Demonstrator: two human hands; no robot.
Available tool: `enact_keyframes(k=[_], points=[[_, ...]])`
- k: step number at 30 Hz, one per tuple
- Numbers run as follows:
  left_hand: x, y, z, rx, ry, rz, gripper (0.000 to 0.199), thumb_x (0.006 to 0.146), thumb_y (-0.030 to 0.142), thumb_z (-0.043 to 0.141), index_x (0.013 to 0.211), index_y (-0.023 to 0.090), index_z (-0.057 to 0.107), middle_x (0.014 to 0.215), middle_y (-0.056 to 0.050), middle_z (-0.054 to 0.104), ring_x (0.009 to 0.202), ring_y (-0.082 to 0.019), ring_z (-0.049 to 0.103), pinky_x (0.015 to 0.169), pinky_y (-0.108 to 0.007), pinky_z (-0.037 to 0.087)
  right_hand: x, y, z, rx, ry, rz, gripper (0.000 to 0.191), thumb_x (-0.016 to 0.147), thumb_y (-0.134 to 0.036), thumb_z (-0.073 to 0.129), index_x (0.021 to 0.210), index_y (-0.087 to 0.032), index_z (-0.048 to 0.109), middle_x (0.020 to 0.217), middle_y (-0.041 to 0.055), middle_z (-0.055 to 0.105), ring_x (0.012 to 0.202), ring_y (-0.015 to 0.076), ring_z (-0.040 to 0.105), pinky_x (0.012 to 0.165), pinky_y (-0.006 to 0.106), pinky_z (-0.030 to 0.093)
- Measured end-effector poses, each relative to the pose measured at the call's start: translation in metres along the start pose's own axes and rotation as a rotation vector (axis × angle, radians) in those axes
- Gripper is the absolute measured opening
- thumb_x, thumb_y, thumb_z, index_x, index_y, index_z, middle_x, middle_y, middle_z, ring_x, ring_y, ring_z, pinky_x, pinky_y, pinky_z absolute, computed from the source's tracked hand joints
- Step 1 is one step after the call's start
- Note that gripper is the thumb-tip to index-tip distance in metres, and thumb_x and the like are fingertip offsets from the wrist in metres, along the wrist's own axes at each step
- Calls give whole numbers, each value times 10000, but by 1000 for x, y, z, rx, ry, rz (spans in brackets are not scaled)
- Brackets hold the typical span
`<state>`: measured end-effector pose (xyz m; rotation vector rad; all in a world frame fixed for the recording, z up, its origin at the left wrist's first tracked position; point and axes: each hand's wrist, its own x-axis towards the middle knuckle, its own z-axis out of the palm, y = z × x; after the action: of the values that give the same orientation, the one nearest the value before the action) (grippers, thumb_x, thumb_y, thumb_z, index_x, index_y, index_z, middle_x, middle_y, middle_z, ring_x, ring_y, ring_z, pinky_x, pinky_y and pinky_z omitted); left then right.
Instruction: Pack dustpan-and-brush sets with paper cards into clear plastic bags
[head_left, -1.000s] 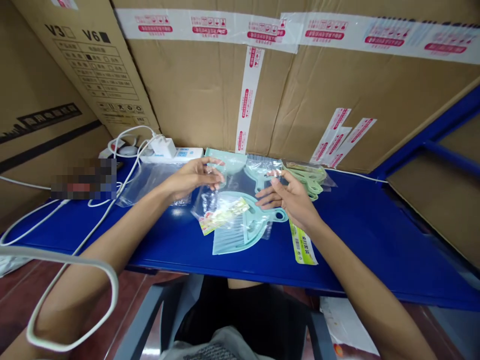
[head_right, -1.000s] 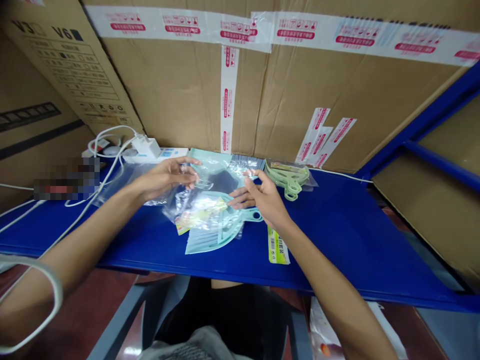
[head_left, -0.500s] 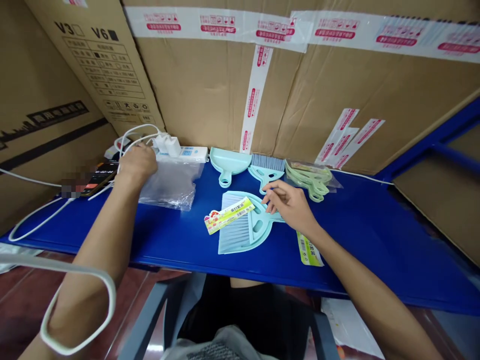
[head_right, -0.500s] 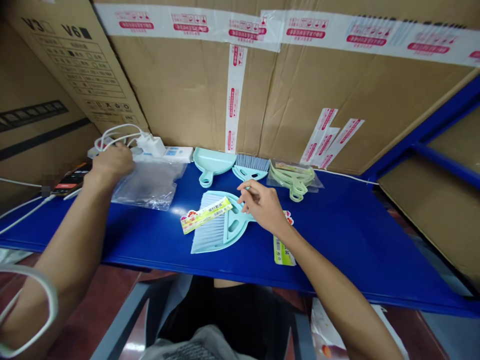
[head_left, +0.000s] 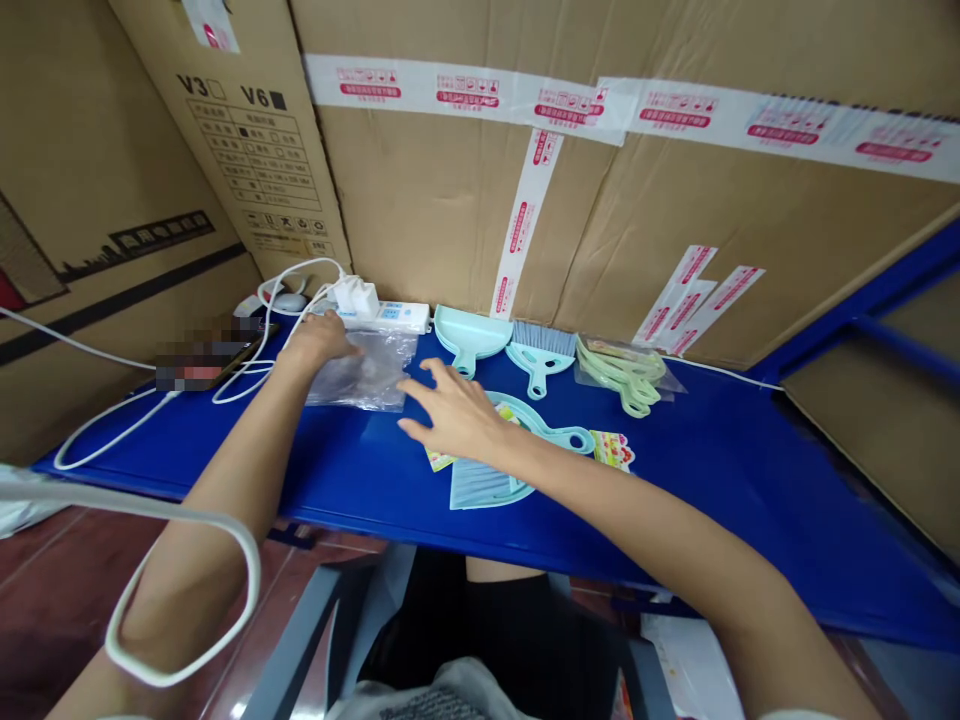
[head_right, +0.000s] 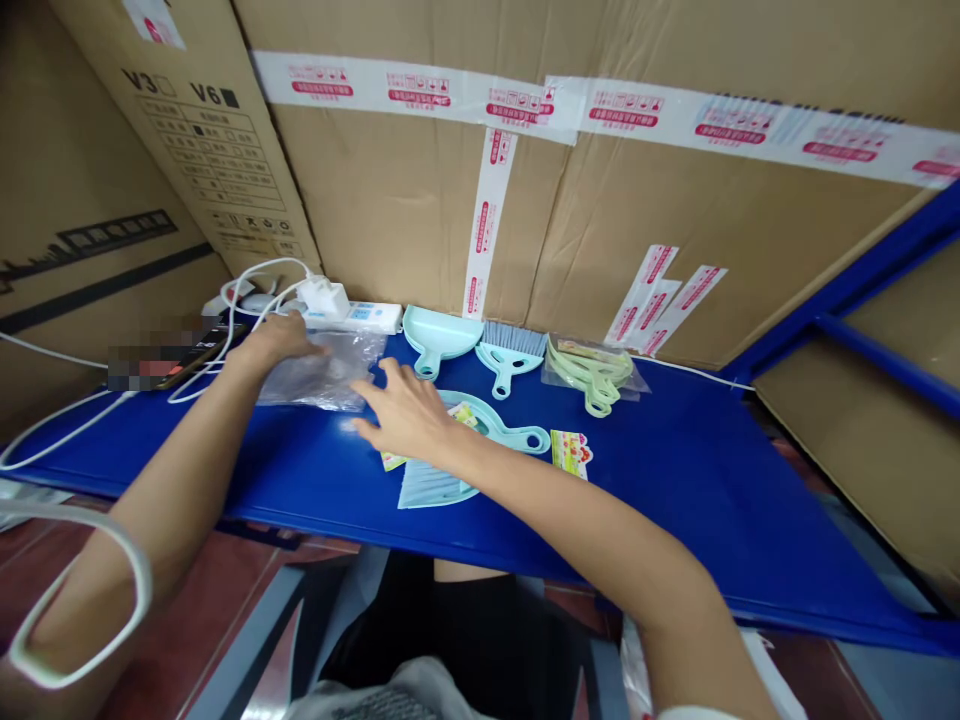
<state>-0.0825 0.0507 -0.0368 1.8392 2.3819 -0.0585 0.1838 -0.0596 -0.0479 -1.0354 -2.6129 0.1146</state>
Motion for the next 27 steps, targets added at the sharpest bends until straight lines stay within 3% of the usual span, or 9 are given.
enact_keyframes(k=[5, 8, 11, 14, 17, 19, 21, 24, 27], points=[[9, 6, 9, -21, 81, 41, 972, 800, 664, 776, 1453, -13, 529, 1430, -428, 577, 1364, -550, 572, 1070, -595, 496, 42, -5, 26, -81, -128, -26, 449, 1009, -404, 652, 1424, -234, 673, 1438, 233, 538, 1276, 419, 593, 888, 549, 621], [13, 8, 16, -96, 128, 41, 979, 832, 680, 736, 1463, -36, 517, 1481, -476, 489, 1373, -575, 551, 1046, -593, 505, 47, -2, 35, -94, -166, -41, 373, 1042, -416, 615, 1297, -179, 749, 1379, 235, 590, 1284, 396, 598, 927, 519, 619], [12, 11, 21, -170, 154, 13, 992, 876, 708, 678, 1503, -35, 479, 1546, -487, 396, 1405, -596, 509, 1037, -608, 504, 48, -3, 39, -102, -193, -38, 454, 1043, -496, 616, 1303, -148, 750, 1377, 244, 610, 1298, 388, 590, 960, 504, 606], [8, 14, 25, -206, 189, -32, 991, 886, 722, 661, 1533, -2, 464, 1581, -473, 361, 1443, -615, 448, 1032, -670, 487, 45, 0, 26, -84, -162, -70, 580, 1015, -584, 637, 1401, -159, 710, 1440, 249, 594, 1382, 415, 514, 1021, 546, 560], [3, 16, 24, -205, 221, -49, 944, 928, 673, 644, 1531, -30, 460, 1586, -484, 340, 1450, -600, 447, 1065, -660, 472, 34, 22, -6, -61, -86, -134, 433, 1032, -439, 664, 1363, -169, 741, 1403, 196, 649, 1361, 374, 507, 1103, 532, 479], [-3, 18, 20, -176, 264, -26, 828, 1005, 581, 561, 1513, -66, 463, 1567, -482, 365, 1446, -576, 465, 1095, -631, 460, 22, 43, -28, 4, -138, -128, 305, 1007, -323, 704, 1263, -181, 788, 1224, 131, 739, 1198, 313, 583, 1060, 470, 481], [-13, 23, 14, -145, 335, 23, 694, 1059, 477, 456, 1483, -72, 485, 1527, -453, 432, 1424, -550, 493, 1101, -607, 460, 8, 63, -42, 94, -265, -115, 301, 951, -333, 784, 1221, -202, 804, 1150, 96, 764, 1141, 300, 599, 1001, 439, 485], [-32, 39, 6, -136, 433, 172, 576, 1068, 430, 416, 1439, 6, 540, 1445, -361, 540, 1373, -504, 534, 1083, -577, 479, -11, 78, -44, 148, -412, -125, 418, 853, -348, 889, 1240, -221, 795, 1169, 90, 750, 1128, 297, 605, 960, 413, 473], [-53, 62, 9, -127, 453, 341, 560, 1021, 466, 532, 1436, 90, 550, 1419, -290, 576, 1369, -468, 520, 1092, -564, 484, -21, 81, -34, 170, -388, -118, 387, 868, -286, 869, 1239, -227, 778, 1123, 76, 727, 1089, 273, 622, 960, 396, 455]])
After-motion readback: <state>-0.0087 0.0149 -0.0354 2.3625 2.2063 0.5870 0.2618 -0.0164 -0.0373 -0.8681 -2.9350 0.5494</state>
